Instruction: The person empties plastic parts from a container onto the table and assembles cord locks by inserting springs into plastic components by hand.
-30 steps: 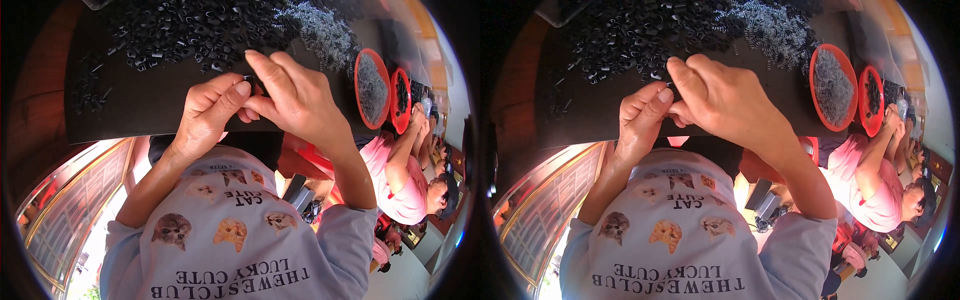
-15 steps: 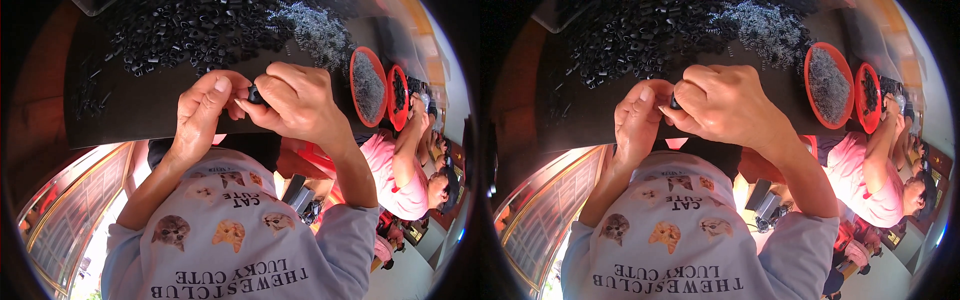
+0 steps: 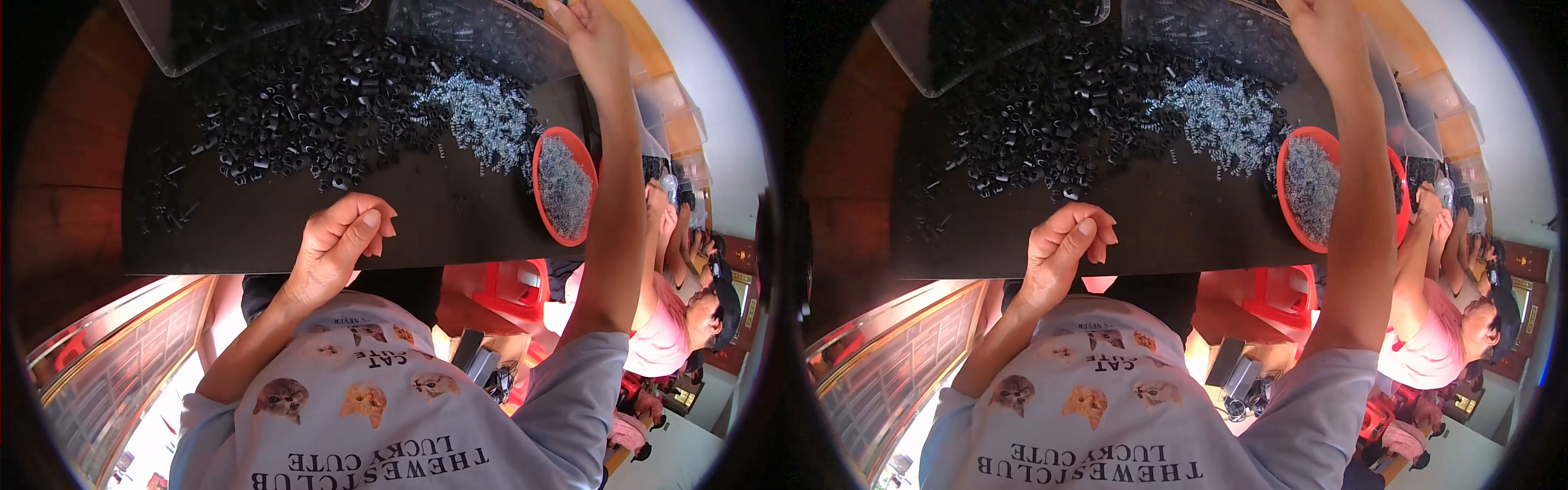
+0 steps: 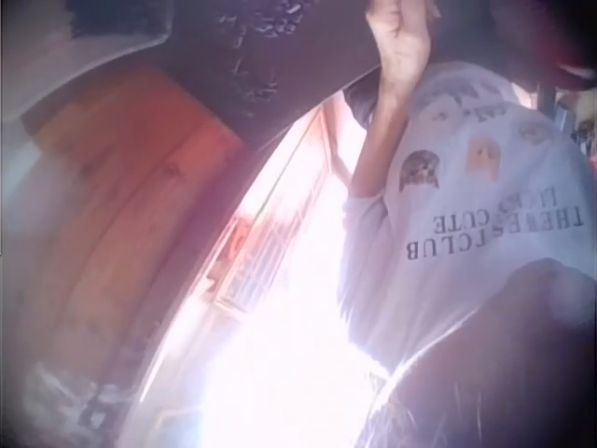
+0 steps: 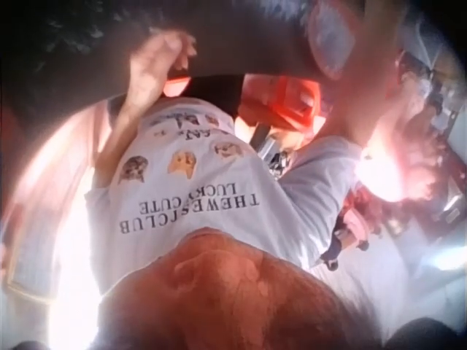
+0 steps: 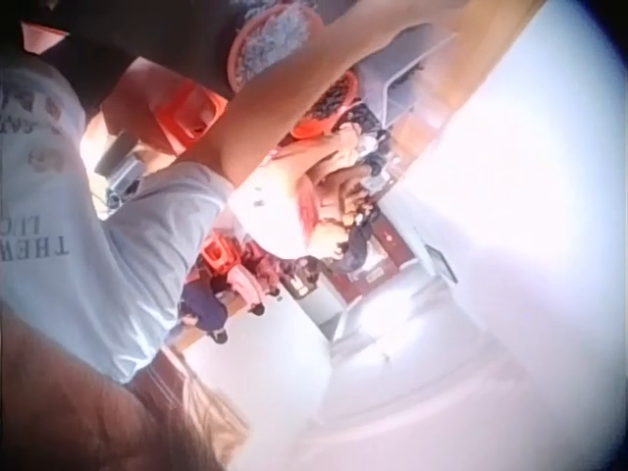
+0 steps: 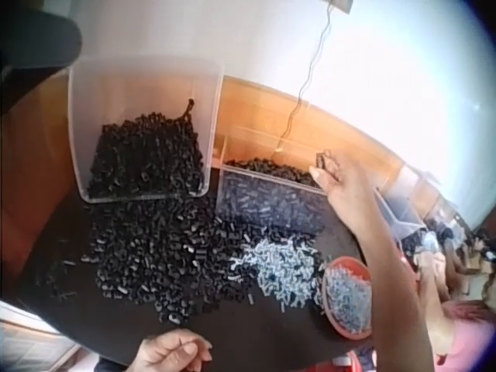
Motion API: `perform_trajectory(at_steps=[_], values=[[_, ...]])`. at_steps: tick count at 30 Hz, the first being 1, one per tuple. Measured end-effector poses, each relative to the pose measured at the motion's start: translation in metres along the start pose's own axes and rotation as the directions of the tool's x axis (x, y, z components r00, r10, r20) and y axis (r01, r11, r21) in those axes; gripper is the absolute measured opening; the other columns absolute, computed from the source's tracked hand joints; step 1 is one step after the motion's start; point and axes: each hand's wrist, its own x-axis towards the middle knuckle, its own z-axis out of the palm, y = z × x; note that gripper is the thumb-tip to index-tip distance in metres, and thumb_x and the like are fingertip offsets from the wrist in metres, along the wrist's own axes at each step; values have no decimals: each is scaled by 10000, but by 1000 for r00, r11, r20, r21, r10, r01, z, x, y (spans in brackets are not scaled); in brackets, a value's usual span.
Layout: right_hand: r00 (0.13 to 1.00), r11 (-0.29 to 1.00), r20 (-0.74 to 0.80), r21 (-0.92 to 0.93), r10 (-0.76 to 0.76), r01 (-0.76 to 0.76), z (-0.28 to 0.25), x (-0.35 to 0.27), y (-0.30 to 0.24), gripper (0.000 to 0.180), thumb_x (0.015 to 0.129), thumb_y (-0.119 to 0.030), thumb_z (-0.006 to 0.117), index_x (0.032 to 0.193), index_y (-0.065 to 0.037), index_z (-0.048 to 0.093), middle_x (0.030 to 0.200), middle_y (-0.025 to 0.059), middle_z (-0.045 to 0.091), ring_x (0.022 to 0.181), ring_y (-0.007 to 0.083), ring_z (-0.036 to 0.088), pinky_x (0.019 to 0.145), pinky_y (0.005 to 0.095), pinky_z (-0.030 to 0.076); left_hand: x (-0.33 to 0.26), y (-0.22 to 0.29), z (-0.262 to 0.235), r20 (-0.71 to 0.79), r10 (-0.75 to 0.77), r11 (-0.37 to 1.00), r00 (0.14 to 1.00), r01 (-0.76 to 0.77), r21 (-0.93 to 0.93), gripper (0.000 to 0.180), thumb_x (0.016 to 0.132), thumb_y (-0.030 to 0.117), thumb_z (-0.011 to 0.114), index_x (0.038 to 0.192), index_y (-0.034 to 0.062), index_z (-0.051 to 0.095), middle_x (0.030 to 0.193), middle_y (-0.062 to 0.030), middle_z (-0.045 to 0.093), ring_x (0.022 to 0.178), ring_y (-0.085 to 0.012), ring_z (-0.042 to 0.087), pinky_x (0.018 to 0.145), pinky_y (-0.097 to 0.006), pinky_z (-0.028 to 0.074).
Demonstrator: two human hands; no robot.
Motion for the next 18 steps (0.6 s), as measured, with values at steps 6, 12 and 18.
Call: perform_trajectory(at_steps=[6,12,18], values=[[994,978,-58,184,-93,103,10,-6,-7,257,924,-114,615,1148,11,594,807,49,579,717,149,535,676,276,472,-1,0,-1,-13,-7,1000,1000,7,4,212,1018,165,490,1034,-7,613,842,-18,615,675,-59,524,618,-205,457],[876,935,352,255,-328,248,38,-81,-63,100,899,-88,616,987,-61,655,792,79,596,730,210,598,664,330,485,-1,1,-5,22,-17,996,1000,15,83,214,1017,171,489,1037,6,623,863,-35,637,704,-66,551,642,-218,476],[772,934,531,131,-348,331,68,-123,-74,160,900,-86,589,1044,-54,650,911,91,576,784,295,611,705,386,490,1,2,0,4,21,992,1000,-21,123,234,1013,179,501,1005,-22,621,792,-35,612,645,-74,538,585,-217,459]])
